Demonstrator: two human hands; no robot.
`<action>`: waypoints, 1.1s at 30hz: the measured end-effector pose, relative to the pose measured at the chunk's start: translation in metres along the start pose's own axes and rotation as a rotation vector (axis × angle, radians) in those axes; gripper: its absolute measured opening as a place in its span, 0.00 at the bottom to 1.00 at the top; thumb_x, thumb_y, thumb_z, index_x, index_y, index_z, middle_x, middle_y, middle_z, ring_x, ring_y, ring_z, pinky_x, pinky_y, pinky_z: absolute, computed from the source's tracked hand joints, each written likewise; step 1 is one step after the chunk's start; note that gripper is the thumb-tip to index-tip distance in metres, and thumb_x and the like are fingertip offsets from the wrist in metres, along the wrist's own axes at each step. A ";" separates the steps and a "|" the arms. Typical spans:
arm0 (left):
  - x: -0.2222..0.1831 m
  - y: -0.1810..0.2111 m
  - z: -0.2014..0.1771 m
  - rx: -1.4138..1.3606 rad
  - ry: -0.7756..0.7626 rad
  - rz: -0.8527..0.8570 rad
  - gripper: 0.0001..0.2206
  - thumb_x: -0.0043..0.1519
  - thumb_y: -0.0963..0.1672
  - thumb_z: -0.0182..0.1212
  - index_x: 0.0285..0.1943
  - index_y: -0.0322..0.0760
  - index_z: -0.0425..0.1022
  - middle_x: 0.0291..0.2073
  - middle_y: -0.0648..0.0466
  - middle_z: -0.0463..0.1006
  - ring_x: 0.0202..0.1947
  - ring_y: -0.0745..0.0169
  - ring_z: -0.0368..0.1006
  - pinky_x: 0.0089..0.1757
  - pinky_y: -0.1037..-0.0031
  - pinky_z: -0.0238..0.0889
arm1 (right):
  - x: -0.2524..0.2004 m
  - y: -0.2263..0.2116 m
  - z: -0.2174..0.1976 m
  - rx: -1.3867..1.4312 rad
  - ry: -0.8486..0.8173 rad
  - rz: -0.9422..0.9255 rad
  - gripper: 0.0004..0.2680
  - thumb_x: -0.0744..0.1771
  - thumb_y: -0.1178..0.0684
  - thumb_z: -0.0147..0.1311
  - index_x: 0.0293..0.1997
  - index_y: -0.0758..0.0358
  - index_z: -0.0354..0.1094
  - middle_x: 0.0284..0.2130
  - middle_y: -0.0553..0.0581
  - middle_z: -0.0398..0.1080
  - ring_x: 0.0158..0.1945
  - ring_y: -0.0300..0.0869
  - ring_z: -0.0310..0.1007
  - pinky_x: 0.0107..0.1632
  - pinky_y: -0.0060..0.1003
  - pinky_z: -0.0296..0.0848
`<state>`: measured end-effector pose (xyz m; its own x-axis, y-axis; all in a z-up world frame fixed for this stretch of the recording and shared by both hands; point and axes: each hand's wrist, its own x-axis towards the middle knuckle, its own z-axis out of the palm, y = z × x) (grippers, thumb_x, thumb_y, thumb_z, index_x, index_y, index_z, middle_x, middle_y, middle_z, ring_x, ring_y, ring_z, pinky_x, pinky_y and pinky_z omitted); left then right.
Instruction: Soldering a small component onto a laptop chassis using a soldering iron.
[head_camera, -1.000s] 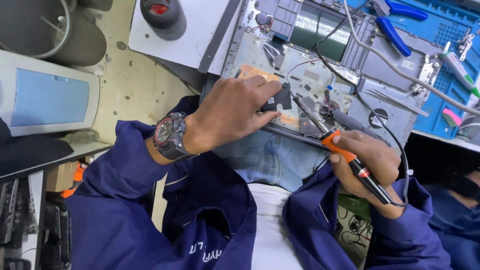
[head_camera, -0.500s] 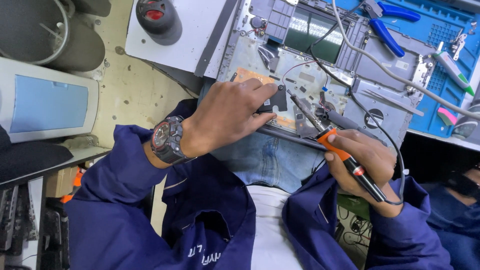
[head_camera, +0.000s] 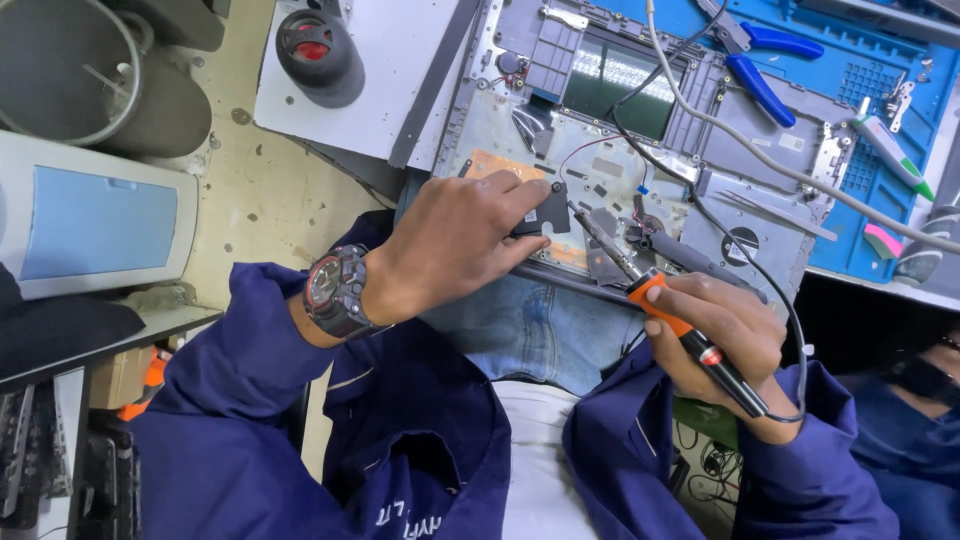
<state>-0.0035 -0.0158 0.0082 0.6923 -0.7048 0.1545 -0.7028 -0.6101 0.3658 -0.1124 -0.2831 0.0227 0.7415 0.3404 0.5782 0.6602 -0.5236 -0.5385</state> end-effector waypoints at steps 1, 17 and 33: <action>0.000 0.000 0.000 -0.001 0.001 -0.002 0.21 0.64 0.54 0.67 0.58 0.38 0.75 0.32 0.55 0.78 0.24 0.55 0.74 0.21 0.66 0.68 | -0.002 -0.001 0.001 0.000 -0.002 -0.001 0.08 0.70 0.56 0.52 0.45 0.73 0.68 0.28 0.69 0.72 0.26 0.53 0.74 0.29 0.37 0.70; 0.002 0.003 -0.015 -0.147 -0.029 -0.013 0.18 0.64 0.48 0.67 0.58 0.34 0.76 0.36 0.37 0.83 0.25 0.45 0.82 0.29 0.63 0.76 | -0.003 0.015 0.001 0.099 0.091 -0.068 0.08 0.66 0.59 0.56 0.44 0.74 0.77 0.27 0.66 0.75 0.23 0.53 0.76 0.28 0.43 0.76; 0.002 0.002 -0.014 -0.155 -0.035 -0.014 0.19 0.63 0.48 0.68 0.59 0.35 0.75 0.35 0.38 0.82 0.27 0.43 0.82 0.29 0.60 0.76 | -0.006 0.016 0.001 0.095 0.057 -0.053 0.07 0.65 0.59 0.58 0.43 0.73 0.77 0.28 0.66 0.76 0.24 0.56 0.75 0.29 0.42 0.76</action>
<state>-0.0017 -0.0136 0.0221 0.6939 -0.7104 0.1176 -0.6576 -0.5586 0.5055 -0.1061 -0.2930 0.0103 0.6987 0.3192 0.6403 0.7090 -0.4286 -0.5600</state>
